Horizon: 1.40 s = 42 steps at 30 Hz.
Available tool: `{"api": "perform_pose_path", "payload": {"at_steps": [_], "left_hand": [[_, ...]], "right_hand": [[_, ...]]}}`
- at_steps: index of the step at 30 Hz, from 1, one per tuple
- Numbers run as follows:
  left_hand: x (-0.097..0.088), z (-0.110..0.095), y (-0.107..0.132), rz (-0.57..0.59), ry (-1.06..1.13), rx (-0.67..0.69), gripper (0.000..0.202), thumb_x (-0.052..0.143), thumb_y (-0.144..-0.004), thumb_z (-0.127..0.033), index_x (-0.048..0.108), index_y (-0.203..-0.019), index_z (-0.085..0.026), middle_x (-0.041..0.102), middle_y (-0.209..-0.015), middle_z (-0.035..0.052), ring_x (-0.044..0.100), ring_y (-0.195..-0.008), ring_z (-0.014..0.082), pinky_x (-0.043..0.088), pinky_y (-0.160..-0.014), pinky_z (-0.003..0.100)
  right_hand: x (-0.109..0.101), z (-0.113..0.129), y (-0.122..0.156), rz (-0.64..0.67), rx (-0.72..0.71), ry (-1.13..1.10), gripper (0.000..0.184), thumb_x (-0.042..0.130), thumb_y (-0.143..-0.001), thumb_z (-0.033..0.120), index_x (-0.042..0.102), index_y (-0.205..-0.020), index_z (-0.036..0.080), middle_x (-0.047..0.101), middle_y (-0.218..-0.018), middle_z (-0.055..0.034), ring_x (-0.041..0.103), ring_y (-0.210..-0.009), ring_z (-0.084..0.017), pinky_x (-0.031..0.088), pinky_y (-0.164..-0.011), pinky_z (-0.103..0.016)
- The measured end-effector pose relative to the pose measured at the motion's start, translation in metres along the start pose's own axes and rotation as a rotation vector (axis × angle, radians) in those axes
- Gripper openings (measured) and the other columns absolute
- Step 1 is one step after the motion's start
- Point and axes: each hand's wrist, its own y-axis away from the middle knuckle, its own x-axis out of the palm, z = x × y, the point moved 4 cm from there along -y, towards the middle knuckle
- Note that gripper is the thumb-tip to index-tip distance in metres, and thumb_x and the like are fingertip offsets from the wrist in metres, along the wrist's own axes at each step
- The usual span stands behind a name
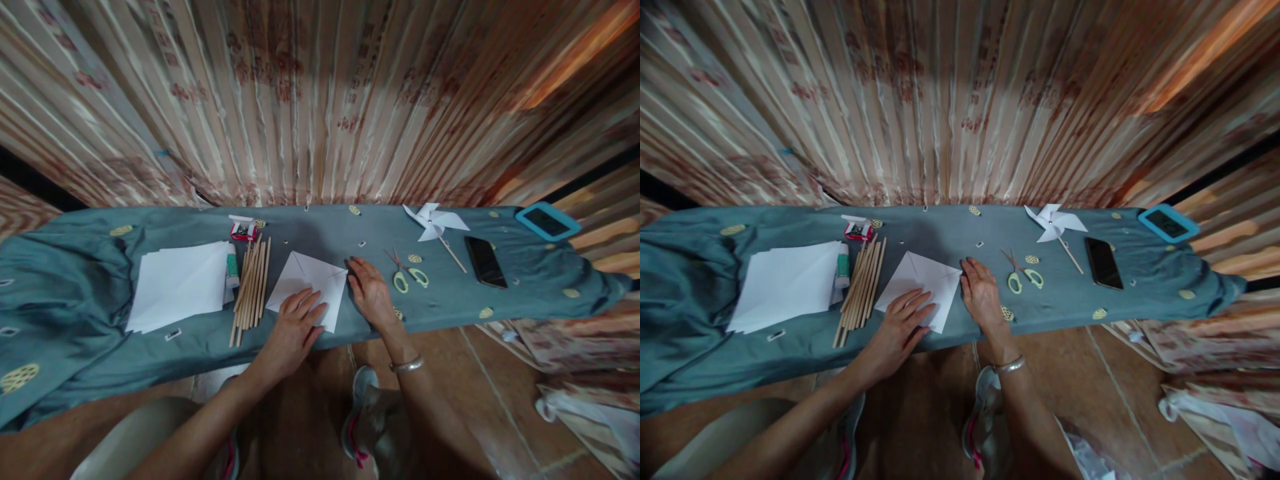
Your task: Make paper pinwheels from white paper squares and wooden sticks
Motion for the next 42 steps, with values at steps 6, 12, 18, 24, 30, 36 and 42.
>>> {"api": "perform_pose_path", "payload": {"at_steps": [6,12,18,24,30,36,42], "left_hand": [[0.004,0.003,0.003,0.092,-0.058,-0.024,0.041,0.057,-0.088,-0.026,0.056,-0.129,-0.021,0.049,-0.143,0.0132,0.029,-0.142,0.0315,0.016,-0.114,0.062],[0.005,0.010,0.005,0.103,-0.096,-0.045,0.040,0.056,-0.089,-0.029,0.056,-0.128,-0.019,0.049,-0.143,0.0146,0.030,-0.141,0.0323,0.016,-0.114,0.061],[0.009,0.011,0.006,0.084,-0.130,-0.035,0.040,0.056,-0.089,-0.030,0.056,-0.128,-0.020,0.049,-0.144,0.0139,0.030,-0.141,0.0322,0.016,-0.114,0.061],[0.008,0.010,0.006,0.095,-0.149,-0.030,0.040,0.057,-0.088,-0.029,0.056,-0.127,-0.020,0.049,-0.143,0.0137,0.032,-0.140,0.0339,0.018,-0.114,0.060],[0.008,0.009,0.006,0.108,-0.148,-0.036,0.039,0.056,-0.089,-0.028,0.056,-0.127,-0.019,0.049,-0.143,0.0144,0.031,-0.140,0.0340,0.016,-0.114,0.060],[0.007,0.009,0.006,0.107,-0.085,-0.059,0.039,0.058,-0.087,-0.026,0.056,-0.126,-0.020,0.049,-0.143,0.0146,0.030,-0.141,0.0324,0.014,-0.115,0.060],[0.000,0.007,0.007,0.053,-0.039,-0.034,0.044,0.055,-0.089,-0.026,0.051,-0.132,-0.021,0.043,-0.148,0.0155,0.027,-0.143,0.0309,0.010,-0.114,0.062]], "right_hand": [[0.005,0.011,0.000,0.085,-0.110,0.005,0.038,0.038,-0.097,0.023,0.059,-0.127,0.016,0.054,-0.137,-0.0144,0.046,-0.131,-0.025,0.039,-0.107,-0.045],[0.001,0.026,0.010,0.019,-0.183,0.024,0.030,0.042,-0.096,0.021,0.068,-0.111,0.017,0.059,-0.132,-0.0132,0.048,-0.129,-0.025,0.041,-0.106,-0.043],[0.006,0.031,0.016,0.104,-0.193,0.099,0.031,0.042,-0.096,0.021,0.066,-0.115,0.020,0.056,-0.136,-0.0120,0.041,-0.133,-0.027,0.041,-0.103,-0.048],[0.008,0.022,0.013,0.069,-0.115,0.168,0.032,0.042,-0.096,0.025,0.064,-0.118,0.017,0.054,-0.136,-0.0152,0.041,-0.132,-0.029,0.040,-0.102,-0.050],[0.007,0.019,0.011,0.020,-0.039,0.217,0.032,0.041,-0.095,0.024,0.067,-0.112,0.016,0.055,-0.136,-0.0168,0.041,-0.132,-0.032,0.040,-0.099,-0.052],[0.004,0.000,0.010,-0.010,0.031,0.149,0.034,0.040,-0.095,0.026,0.067,-0.111,0.014,0.058,-0.130,-0.0184,0.048,-0.125,-0.030,0.042,-0.100,-0.051],[-0.001,-0.004,0.003,-0.114,0.093,0.034,0.037,0.040,-0.094,0.030,0.063,-0.117,0.013,0.061,-0.127,-0.0173,0.054,-0.121,-0.027,0.042,-0.103,-0.049]]}}
